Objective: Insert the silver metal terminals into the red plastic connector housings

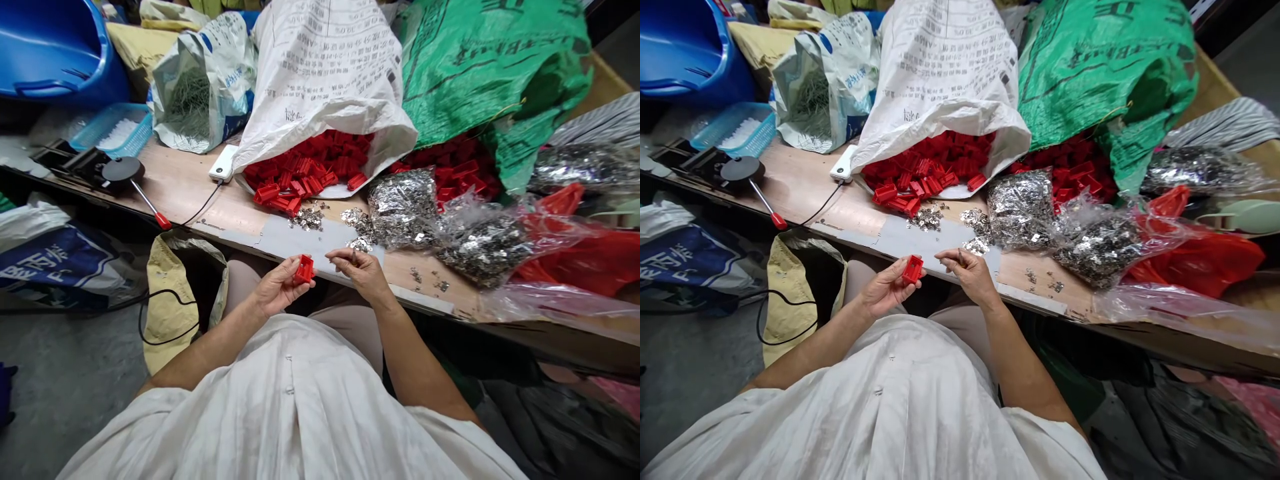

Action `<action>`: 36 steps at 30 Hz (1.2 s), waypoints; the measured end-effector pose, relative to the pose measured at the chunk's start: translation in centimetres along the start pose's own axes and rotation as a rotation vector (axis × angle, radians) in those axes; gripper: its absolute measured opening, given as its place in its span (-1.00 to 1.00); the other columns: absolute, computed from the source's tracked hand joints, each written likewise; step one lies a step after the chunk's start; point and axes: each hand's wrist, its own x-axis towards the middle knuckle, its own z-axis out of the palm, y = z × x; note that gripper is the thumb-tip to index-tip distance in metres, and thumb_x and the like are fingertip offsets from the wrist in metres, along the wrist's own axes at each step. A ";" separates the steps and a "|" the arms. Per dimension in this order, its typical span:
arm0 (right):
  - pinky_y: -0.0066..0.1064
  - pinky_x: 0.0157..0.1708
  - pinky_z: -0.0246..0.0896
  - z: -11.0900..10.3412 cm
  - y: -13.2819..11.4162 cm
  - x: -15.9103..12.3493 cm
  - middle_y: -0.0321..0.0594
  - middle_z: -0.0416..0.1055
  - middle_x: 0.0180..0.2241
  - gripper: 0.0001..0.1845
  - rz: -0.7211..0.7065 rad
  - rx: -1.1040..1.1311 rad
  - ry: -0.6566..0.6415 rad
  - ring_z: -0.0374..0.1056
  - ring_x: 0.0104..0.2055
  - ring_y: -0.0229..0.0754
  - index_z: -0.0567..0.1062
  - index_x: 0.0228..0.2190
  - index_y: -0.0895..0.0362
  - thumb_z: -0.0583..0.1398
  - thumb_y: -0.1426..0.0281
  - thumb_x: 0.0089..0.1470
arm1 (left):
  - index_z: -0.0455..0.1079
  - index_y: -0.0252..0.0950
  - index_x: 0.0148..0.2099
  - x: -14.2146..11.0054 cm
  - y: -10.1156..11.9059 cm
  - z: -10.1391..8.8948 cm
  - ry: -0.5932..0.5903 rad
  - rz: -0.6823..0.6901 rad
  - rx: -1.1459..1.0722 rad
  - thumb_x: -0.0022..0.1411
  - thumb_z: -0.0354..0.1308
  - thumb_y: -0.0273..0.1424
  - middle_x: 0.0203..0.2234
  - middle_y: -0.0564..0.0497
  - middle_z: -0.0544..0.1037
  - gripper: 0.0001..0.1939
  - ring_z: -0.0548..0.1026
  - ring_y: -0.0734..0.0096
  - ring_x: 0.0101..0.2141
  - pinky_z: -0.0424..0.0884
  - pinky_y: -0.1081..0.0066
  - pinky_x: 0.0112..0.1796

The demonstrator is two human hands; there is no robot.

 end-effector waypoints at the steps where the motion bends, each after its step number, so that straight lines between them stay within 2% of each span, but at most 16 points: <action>1: -0.40 -0.41 0.28 0.3 -0.5 -0.2 -0.22 0.51 -0.37 -0.75 0.007 0.001 0.000 0.29 -0.45 -0.29 0.60 -0.32 0.09 0.27 0.20 0.02 | 0.32 -0.35 0.00 -0.1 -0.1 0.0 -0.005 0.001 0.009 0.30 0.11 -0.42 -0.29 -0.12 0.57 -0.76 0.60 0.45 -0.43 0.53 0.58 -0.40; 6: -0.38 -0.38 0.31 1.4 -1.9 -1.1 -0.28 0.49 -0.43 -0.75 0.001 0.000 0.004 0.32 -0.43 -0.27 0.54 -0.39 0.10 0.30 0.18 -0.03 | 0.33 -0.34 -0.03 -0.5 -0.9 0.2 -0.035 0.010 0.069 0.27 0.16 -0.34 -0.33 -0.09 0.57 -0.74 0.60 0.44 -0.44 0.55 0.57 -0.40; 10: -0.40 -0.37 0.30 1.9 -2.2 -1.6 -0.29 0.47 -0.45 -0.73 0.005 -0.020 -0.074 0.33 -0.42 -0.27 0.51 -0.41 0.12 0.28 0.16 0.00 | 0.33 -0.32 -0.09 -0.8 -1.5 0.4 -0.036 0.022 0.109 0.19 0.25 -0.30 -0.34 -0.01 0.54 -0.71 0.59 0.46 -0.45 0.55 0.56 -0.42; 15: -0.40 -0.38 0.29 1.9 -2.3 -2.1 -0.27 0.49 -0.44 -0.78 0.014 -0.118 -0.060 0.35 -0.42 -0.25 0.53 -0.39 0.12 0.26 0.21 0.04 | 0.30 -0.31 -0.12 -1.1 -1.8 0.5 -0.032 0.019 0.156 0.15 0.29 -0.29 -0.34 0.01 0.53 -0.68 0.59 0.46 -0.44 0.54 0.55 -0.43; 26: -0.42 -0.40 0.24 2.0 -3.0 -2.9 -0.27 0.53 -0.44 -0.85 -0.142 -0.395 -0.007 0.38 -0.46 -0.25 0.56 -0.36 0.09 0.21 0.30 0.11 | 0.34 -0.36 -0.18 -1.4 -1.9 1.0 -0.002 0.002 0.106 0.23 0.21 -0.36 -0.41 0.04 0.49 -0.81 0.56 0.51 -0.45 0.56 0.54 -0.39; 32: -0.32 -0.22 0.33 2.2 -2.6 -2.9 -0.21 0.58 -0.30 -0.82 -0.213 -0.422 -0.039 0.47 -0.28 -0.14 0.60 -0.32 0.04 0.17 0.34 0.14 | 0.36 -0.38 -0.20 -1.1 -2.1 0.7 0.013 -0.024 0.047 0.25 0.17 -0.41 -0.40 -0.01 0.51 -0.87 0.55 0.53 -0.46 0.55 0.58 -0.41; 36: -0.31 -0.21 0.33 2.2 -2.6 -2.9 -0.20 0.58 -0.30 -0.82 -0.203 -0.456 -0.066 0.47 -0.27 -0.13 0.60 -0.31 0.04 0.17 0.36 0.14 | 0.37 -0.39 -0.20 -0.9 -2.3 0.4 0.013 -0.056 0.002 0.25 0.16 -0.43 -0.41 -0.03 0.52 -0.88 0.54 0.52 -0.46 0.53 0.60 -0.43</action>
